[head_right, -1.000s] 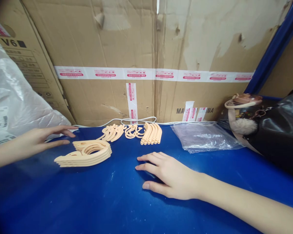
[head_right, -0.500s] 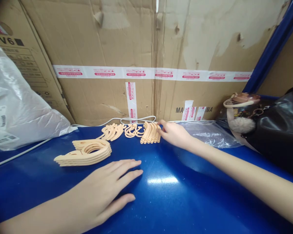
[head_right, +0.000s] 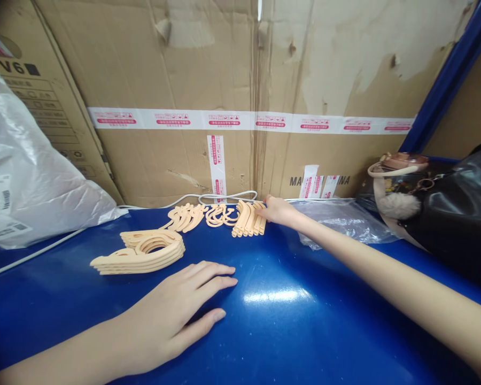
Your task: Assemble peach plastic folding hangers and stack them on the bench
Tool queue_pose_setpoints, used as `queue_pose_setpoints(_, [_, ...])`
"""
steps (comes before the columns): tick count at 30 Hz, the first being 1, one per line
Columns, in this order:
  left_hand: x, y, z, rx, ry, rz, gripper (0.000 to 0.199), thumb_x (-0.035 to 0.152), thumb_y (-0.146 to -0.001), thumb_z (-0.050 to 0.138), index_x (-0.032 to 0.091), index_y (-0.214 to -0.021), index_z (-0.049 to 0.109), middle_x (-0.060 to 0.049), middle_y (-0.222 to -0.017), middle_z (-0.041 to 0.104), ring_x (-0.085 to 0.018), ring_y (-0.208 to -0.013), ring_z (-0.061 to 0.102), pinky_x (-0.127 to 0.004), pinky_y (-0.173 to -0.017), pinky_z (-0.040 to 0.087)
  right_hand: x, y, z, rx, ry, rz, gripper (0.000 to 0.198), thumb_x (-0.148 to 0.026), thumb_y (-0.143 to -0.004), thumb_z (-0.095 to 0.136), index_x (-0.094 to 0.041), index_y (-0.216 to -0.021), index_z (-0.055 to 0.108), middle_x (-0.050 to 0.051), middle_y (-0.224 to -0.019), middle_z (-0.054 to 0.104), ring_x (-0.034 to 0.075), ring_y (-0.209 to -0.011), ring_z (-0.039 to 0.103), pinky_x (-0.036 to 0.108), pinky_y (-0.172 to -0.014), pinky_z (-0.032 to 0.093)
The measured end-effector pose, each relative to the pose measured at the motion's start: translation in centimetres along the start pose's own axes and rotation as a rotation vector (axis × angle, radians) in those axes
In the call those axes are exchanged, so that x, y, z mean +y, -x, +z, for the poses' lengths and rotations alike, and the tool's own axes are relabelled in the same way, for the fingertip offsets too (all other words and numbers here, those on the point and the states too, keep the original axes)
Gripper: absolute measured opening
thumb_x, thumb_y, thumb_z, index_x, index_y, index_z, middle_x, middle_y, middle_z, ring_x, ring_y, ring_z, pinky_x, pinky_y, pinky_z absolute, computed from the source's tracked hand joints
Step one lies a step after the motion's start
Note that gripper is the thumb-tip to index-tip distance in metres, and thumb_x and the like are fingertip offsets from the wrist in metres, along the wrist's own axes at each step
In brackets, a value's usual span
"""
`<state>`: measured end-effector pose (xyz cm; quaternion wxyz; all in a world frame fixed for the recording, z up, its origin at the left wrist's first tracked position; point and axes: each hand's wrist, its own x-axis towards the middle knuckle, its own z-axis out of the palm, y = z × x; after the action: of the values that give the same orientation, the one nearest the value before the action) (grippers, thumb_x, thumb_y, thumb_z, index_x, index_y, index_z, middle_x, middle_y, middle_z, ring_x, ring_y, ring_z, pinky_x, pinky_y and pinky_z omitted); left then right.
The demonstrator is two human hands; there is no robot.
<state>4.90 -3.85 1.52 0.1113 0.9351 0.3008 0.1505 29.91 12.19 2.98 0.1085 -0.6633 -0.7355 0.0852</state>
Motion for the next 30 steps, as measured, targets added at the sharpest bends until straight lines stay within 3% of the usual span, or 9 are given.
queue_pose_setpoints(5, [0.0,0.0,-0.1,0.015,0.007,0.005,0.034,0.028,-0.093,0.047,0.025,-0.127,0.050,-0.006,-0.130,0.054,-0.023,-0.116,0.051,-0.044,-0.098,0.043,-0.2,-0.1,-0.5,0.017,0.019,0.000,0.028,-0.037,-0.091,0.054,-0.014,-0.107,0.059,0.005,-0.101,0.063,0.017,-0.085,0.062,0.036,-0.075,0.052])
queue_pose_setpoints(9, [0.0,0.1,-0.1,0.028,0.004,0.011,0.036,0.029,-0.094,0.046,0.025,-0.129,0.047,-0.006,-0.132,0.053,-0.023,-0.116,0.052,-0.043,-0.098,0.043,-0.9,1.4,-2.1,0.112,0.009,-0.057,0.031,-0.035,-0.090,0.050,-0.010,-0.102,0.064,0.007,-0.080,0.066,0.019,-0.076,0.063,0.030,-0.067,0.047])
queue_pose_setpoints(12, [0.0,0.2,-0.2,0.113,-0.040,-0.012,0.043,0.030,-0.094,0.045,0.024,-0.136,0.036,-0.008,-0.141,0.042,-0.023,-0.124,0.045,-0.041,-0.102,0.041,-1.9,4.7,-2.7,0.122,-0.022,-0.194,0.031,-0.029,-0.086,0.046,-0.012,-0.106,0.064,0.002,-0.067,0.065,0.018,-0.065,0.061,0.026,-0.057,0.039])
queue_pose_setpoints(14, [0.0,0.2,-0.2,0.220,-0.088,-0.044,0.047,0.031,-0.095,0.044,0.023,-0.139,0.030,-0.009,-0.146,0.034,-0.025,-0.130,0.038,-0.043,-0.105,0.037,-2.8,7.7,-2.4,0.082,-0.038,-0.293,0.025,-0.023,-0.081,0.049,-0.016,-0.097,0.066,-0.001,-0.065,0.064,0.013,-0.058,0.057,0.024,-0.054,0.037])
queue_pose_setpoints(16, [-0.1,0.2,-0.1,0.306,-0.110,-0.076,0.048,0.034,-0.094,0.044,0.023,-0.139,0.029,-0.009,-0.145,0.035,-0.026,-0.130,0.036,-0.045,-0.106,0.034,-3.6,10.8,-1.4,0.016,-0.028,-0.481,0.021,-0.021,-0.079,0.051,-0.017,-0.094,0.065,0.000,-0.066,0.063,0.012,-0.055,0.053,0.024,-0.053,0.036])
queue_pose_setpoints(18, [-0.2,0.2,0.1,0.327,-0.080,-0.102,0.045,0.037,-0.093,0.048,0.022,-0.134,0.035,-0.009,-0.136,0.045,-0.025,-0.124,0.042,-0.043,-0.102,0.037,-4.2,13.4,-0.3,0.005,-0.008,-0.653,0.021,-0.020,-0.078,0.052,-0.016,-0.095,0.063,0.003,-0.076,0.064,0.014,-0.064,0.055,0.024,-0.058,0.039])
queue_pose_setpoints(21, [-0.3,0.1,0.3,0.250,0.004,-0.132,0.025,0.036,-0.090,0.054,0.023,-0.112,0.053,-0.004,-0.108,0.060,-0.022,-0.100,0.053,-0.037,-0.085,0.044,-4.8,15.7,0.8,-0.018,0.074,-0.798,0.022,-0.020,-0.082,0.047,-0.014,-0.097,0.061,0.006,-0.080,0.062,0.016,-0.070,0.055,0.026,-0.060,0.040])
queue_pose_setpoints(24, [-0.3,-0.1,0.1,0.183,0.041,-0.135,0.012,0.032,-0.088,0.058,0.022,-0.095,0.059,0.000,-0.090,0.062,-0.019,-0.086,0.053,-0.034,-0.074,0.042,-5.0,16.0,1.2,-0.009,0.135,-0.837,0.024,-0.021,-0.087,0.042,-0.014,-0.102,0.060,0.007,-0.081,0.061,0.017,-0.071,0.053,0.028,-0.061,0.040])
queue_pose_setpoints(30, [-0.1,-0.2,-0.4,0.134,-0.066,-0.131,0.013,0.031,-0.088,0.055,0.020,-0.082,0.059,0.000,-0.081,0.057,-0.020,-0.079,0.049,-0.035,-0.069,0.036,-4.1,15.3,1.0,-0.004,0.177,-0.840,0.024,-0.028,-0.093,0.040,-0.016,-0.093,0.060,0.004,-0.076,0.056,0.015,-0.066,0.049,0.028,-0.057,0.036])
